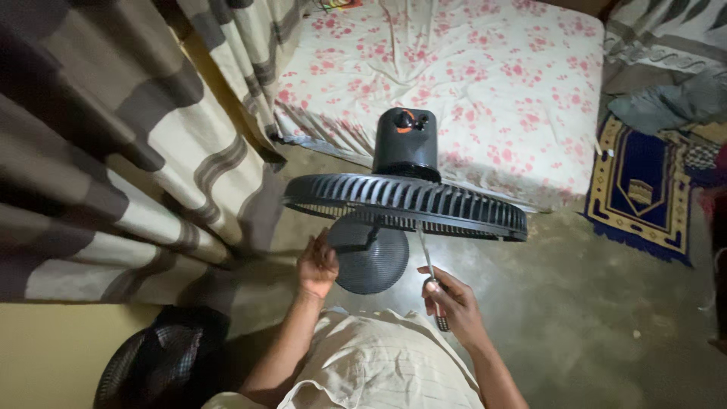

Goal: The person uses a screwdriver to loosen the front grille of a pedestal fan, then wipes the grille and fan blades with a cloth. They continue wiping the motor housing and rear components before reattaching the grille and tightening it with the screwdriver.

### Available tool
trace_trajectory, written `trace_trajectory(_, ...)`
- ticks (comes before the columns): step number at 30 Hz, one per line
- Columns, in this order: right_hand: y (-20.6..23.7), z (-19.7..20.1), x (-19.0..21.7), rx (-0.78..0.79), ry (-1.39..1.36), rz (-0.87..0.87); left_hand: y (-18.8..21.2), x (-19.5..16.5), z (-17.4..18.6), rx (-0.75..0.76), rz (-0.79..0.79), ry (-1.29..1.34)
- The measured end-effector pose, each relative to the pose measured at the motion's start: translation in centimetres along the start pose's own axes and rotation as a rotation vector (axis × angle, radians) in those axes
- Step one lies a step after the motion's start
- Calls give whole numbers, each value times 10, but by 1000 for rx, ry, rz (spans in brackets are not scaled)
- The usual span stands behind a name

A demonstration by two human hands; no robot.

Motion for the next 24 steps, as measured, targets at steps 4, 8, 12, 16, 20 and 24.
trace_trajectory(4,-2,-3,5,12,23,26,-5,-25,-17,58,-103,-107)
trace_trajectory(8,-7,-6,4,15,41,11,-17,-40,-15,3,-130,155)
trace_trajectory(12,-10,-6,8,8,41,30,-21,-68,-6,-20,-165,-119)
trace_trajectory(16,-8,-2,13,-1,33,54,-13,-112,-3,-217,-280,-401)
trace_trajectory(20,-7,3,13,-15,20,35,13,-175,-51,-447,-656,-824)
trace_trajectory(24,-9,5,11,-3,-42,31,6,-183,-135,-151,-597,-958)
Point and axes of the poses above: each hand's wrist, its own y-axis away from the middle knuckle, its own z-axis out of the back of the hand, x = y × z, the point moved 10 cm from there along -y, towards the middle knuckle, and after that the axes turned 8 degrees about -z, right-handed, at the moved point
